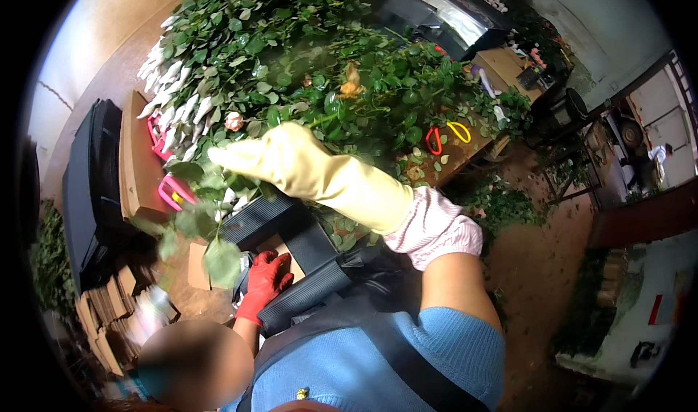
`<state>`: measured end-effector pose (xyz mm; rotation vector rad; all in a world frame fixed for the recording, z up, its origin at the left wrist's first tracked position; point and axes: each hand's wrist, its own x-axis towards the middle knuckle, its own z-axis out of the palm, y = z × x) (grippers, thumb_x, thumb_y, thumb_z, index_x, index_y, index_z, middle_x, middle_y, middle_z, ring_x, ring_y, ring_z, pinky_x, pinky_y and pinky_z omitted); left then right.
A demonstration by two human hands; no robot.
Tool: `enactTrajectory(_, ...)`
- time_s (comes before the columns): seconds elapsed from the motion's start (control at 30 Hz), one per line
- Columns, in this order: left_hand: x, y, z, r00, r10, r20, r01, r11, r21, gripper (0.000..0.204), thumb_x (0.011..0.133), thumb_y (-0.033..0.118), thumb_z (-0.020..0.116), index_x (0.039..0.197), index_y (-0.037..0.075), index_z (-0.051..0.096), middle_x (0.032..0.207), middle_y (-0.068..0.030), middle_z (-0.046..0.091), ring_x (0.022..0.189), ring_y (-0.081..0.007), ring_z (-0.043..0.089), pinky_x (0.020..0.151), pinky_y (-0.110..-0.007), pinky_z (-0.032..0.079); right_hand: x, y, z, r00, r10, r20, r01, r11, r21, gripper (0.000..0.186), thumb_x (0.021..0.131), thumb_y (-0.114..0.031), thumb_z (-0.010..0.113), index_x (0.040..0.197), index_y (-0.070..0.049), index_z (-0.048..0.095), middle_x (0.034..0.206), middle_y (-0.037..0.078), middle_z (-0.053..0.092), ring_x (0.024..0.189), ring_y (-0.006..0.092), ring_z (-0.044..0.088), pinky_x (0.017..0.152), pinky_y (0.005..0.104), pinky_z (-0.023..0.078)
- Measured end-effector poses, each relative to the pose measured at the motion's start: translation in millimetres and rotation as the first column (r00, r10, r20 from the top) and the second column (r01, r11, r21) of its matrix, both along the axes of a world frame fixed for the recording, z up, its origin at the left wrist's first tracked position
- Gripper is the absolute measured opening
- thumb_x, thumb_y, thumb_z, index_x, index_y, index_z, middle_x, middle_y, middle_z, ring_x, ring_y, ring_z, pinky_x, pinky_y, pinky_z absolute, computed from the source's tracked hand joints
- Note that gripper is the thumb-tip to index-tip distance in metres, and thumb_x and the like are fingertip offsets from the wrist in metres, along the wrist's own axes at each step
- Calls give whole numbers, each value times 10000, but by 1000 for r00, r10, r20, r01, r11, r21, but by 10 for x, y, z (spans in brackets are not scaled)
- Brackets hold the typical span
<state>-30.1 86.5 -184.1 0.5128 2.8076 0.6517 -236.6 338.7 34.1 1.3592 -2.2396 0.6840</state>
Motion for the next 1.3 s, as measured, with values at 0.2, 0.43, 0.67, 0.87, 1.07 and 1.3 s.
enactTrajectory(0.2, 2, 48, 85, 992, 25, -120, -8, 989, 146, 498, 818, 224, 815, 1299, 151, 712, 1236, -198, 632, 1132, -399, 622, 933, -470, 560, -708, 523, -121, 417, -662, 623, 428, 747, 508, 339, 1055, -195, 567, 1368, -186, 699, 979, 83, 792, 726, 242, 720, 701, 361, 598)
enactTrajectory(0.43, -15, -71, 98, 974, -20, -227, 48, 992, 118, 416, 927, 156, 715, 1341, 135, 686, 1245, -124, 681, 1124, -386, 636, 1034, -471, 502, 112, 936, 299, 963, -265, 38, 244, 926, 288, 615, 864, 89, 584, 1428, -149, 638, 917, 134, 697, 840, 362, 680, 744, 460, 553)
enactTrajectory(0.67, -88, -252, 66, 978, 173, -114, -122, 925, 359, 426, 964, 151, 696, 1386, 128, 642, 1217, -192, 696, 1113, -412, 647, 980, -476, 531, 901, 750, -233, 697, -480, 533, -260, 524, 811, 248, 984, -124, 531, 1184, -113, 677, 961, 194, 722, 911, 411, 705, 791, 511, 557)
enactTrajectory(0.87, -71, -287, 86, 983, 163, 86, -184, 846, 501, 366, 953, 268, 742, 1297, 142, 728, 1243, -189, 641, 1113, -374, 590, 1034, -467, 468, 855, 976, -1136, 676, -530, 513, -246, 493, 834, 188, 980, -111, 524, 1102, -60, 658, 1039, 206, 730, 977, 434, 701, 821, 501, 561)
enactTrajectory(1.07, 79, -212, -22, 998, -8, -70, 31, 944, 328, 383, 807, 509, 839, 1049, 212, 835, 1444, -163, 601, 1350, -398, 536, 1239, -694, 163, 757, 895, -1403, 700, -524, 485, -330, 364, 871, 282, 965, -141, 569, 1219, -95, 682, 1183, 168, 731, 1182, 371, 677, 956, 462, 559)
enactTrajectory(1.3, 112, -166, -37, 999, 43, -1, -41, 953, 302, 345, 777, 476, 856, 1005, 217, 847, 1450, -133, 609, 1334, -399, 549, 1253, -663, 200, 307, 1079, -1069, 515, -599, 613, 192, 778, 598, 305, 982, -271, 670, 1235, -111, 729, 1221, 172, 733, 1160, 365, 694, 973, 466, 557)
